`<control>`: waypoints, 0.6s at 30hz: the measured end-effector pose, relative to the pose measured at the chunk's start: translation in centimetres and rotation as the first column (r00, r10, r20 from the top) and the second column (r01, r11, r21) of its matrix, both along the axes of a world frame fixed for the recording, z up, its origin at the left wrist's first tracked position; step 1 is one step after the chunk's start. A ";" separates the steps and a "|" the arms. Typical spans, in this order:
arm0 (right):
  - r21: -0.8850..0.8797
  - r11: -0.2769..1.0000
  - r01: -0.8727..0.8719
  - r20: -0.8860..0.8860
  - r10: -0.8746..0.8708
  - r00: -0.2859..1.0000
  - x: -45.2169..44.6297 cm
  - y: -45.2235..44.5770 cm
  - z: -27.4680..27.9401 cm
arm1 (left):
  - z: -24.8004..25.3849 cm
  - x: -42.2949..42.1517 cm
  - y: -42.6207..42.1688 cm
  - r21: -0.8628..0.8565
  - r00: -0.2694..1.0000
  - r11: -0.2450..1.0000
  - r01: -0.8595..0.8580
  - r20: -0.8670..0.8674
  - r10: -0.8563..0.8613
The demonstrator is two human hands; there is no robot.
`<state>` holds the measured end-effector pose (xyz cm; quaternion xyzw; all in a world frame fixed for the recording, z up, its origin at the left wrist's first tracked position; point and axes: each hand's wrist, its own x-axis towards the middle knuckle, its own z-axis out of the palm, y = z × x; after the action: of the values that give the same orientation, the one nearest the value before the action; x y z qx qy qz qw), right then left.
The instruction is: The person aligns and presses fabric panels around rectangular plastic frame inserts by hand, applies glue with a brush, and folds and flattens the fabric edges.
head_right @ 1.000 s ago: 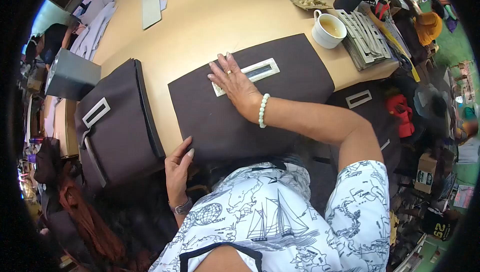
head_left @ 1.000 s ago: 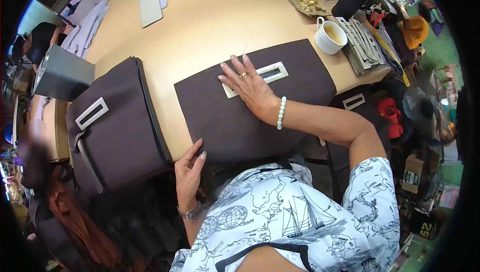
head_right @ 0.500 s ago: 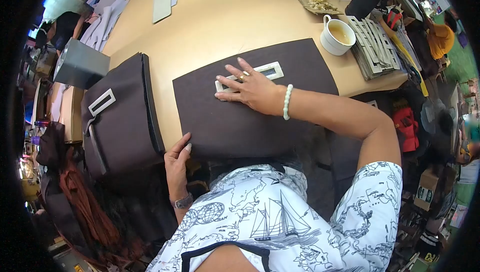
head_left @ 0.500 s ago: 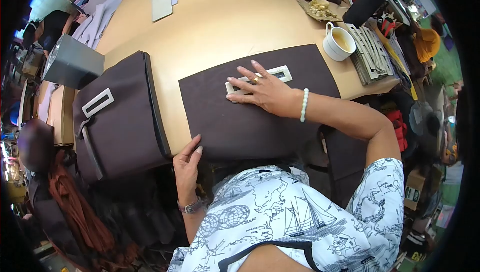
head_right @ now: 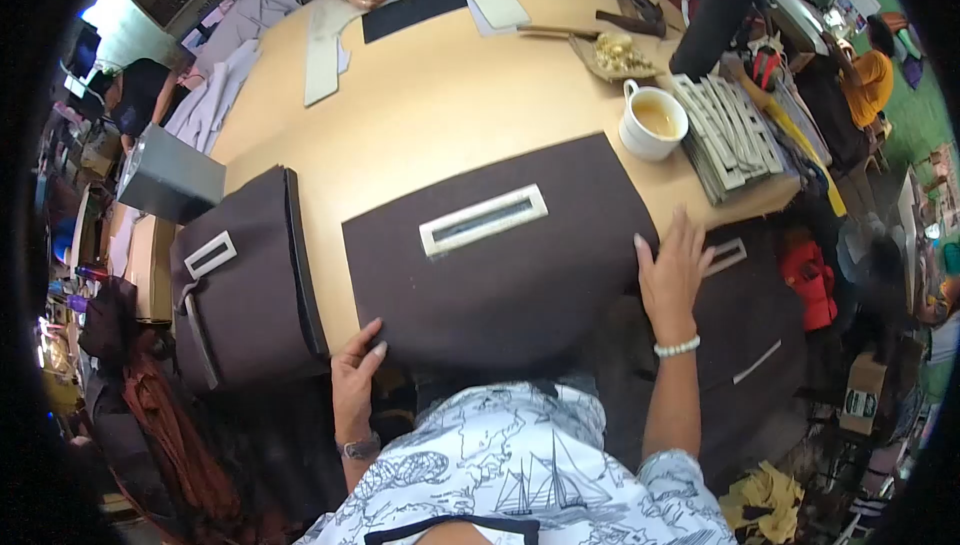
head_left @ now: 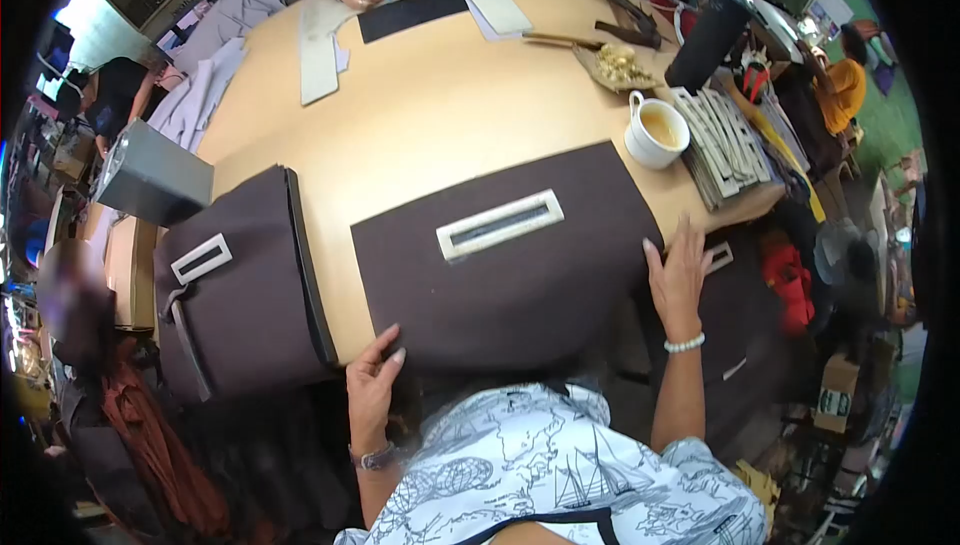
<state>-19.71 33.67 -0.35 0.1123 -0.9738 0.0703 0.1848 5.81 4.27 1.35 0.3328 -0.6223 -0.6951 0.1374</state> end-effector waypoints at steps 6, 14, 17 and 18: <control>-0.429 0.883 -0.192 0.153 0.281 0.948 -0.4 -1.5 1.7 | 1.6 -1.0 0.2 0.061 0.999 0.998 -0.005 0.040 0.003; -0.993 0.064 0.102 0.114 0.766 0.633 -13.2 -10.4 5.3 | 4.4 -6.8 -9.1 -0.044 0.975 0.997 -0.060 -0.218 0.049; -0.966 0.129 0.226 0.239 0.783 0.574 -20.0 -17.6 5.2 | 4.7 -12.2 -15.1 -0.196 0.967 0.979 -0.063 -0.256 0.010; -0.957 0.153 0.246 0.257 0.842 0.475 -23.5 -19.8 4.0 | 4.4 -14.2 -17.4 -0.186 0.976 0.981 -0.046 -0.217 0.004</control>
<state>-43.21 13.82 3.65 0.1626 -0.6085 0.7263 -0.2753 -8.40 -13.11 5.74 0.2488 -0.6630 -0.6626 0.2439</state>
